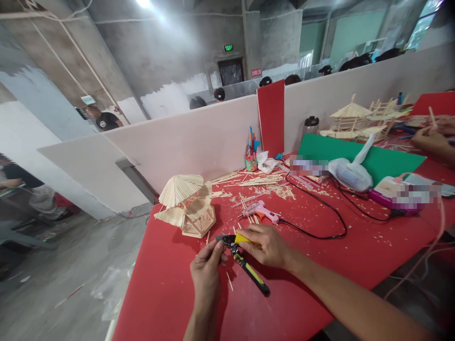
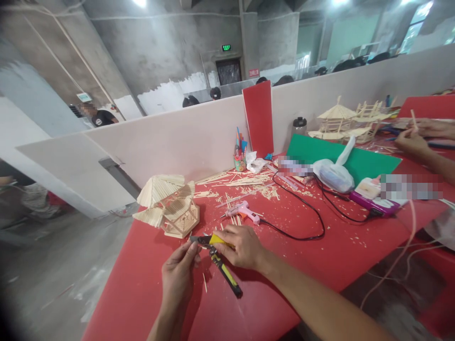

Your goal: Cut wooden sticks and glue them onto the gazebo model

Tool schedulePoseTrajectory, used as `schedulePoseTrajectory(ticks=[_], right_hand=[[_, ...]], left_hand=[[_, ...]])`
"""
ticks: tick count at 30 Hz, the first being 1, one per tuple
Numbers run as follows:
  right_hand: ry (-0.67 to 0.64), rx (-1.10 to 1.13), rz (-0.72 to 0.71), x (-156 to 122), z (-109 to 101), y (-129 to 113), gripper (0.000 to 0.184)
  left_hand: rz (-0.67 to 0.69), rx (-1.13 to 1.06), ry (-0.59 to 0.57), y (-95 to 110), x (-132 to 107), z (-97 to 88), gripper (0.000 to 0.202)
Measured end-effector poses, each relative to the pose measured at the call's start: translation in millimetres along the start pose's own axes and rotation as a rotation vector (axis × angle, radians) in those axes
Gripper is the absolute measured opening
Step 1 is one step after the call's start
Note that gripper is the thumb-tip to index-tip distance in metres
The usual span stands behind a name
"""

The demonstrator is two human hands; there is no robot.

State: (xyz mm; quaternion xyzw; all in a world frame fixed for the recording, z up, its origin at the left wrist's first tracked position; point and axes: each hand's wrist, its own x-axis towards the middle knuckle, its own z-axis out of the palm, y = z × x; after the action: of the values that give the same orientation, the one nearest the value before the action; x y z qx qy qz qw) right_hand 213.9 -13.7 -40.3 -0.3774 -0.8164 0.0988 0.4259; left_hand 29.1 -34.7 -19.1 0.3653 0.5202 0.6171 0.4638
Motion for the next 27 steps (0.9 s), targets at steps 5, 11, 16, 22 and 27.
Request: schedulePoseTrajectory(ticks=[5,11,16,22,27], right_hand=[[0.0,0.016,0.008,0.0,-0.4,-1.3,0.031],[-0.005,0.048,0.017,0.1,0.0,-1.1,0.031],[0.012,-0.006,-0.011,0.3,0.2,-0.3,0.032],[-0.015,0.061,0.021,-0.7,1.7,-0.1,0.029],[-0.019,0.063,0.023,-0.3,1.8,0.1,0.028]], left_hand=[[-0.05,-0.031,0.012,0.2,1.1,2.1,0.036],[-0.012,0.008,-0.009,2.3,-0.3,0.4,0.035],[-0.008,-0.001,-0.002,0.6,-0.4,0.6,0.032],[-0.049,0.011,-0.037,3.9,-0.2,2.2,0.035],[-0.032,0.029,-0.037,4.2,0.1,1.7,0.035]])
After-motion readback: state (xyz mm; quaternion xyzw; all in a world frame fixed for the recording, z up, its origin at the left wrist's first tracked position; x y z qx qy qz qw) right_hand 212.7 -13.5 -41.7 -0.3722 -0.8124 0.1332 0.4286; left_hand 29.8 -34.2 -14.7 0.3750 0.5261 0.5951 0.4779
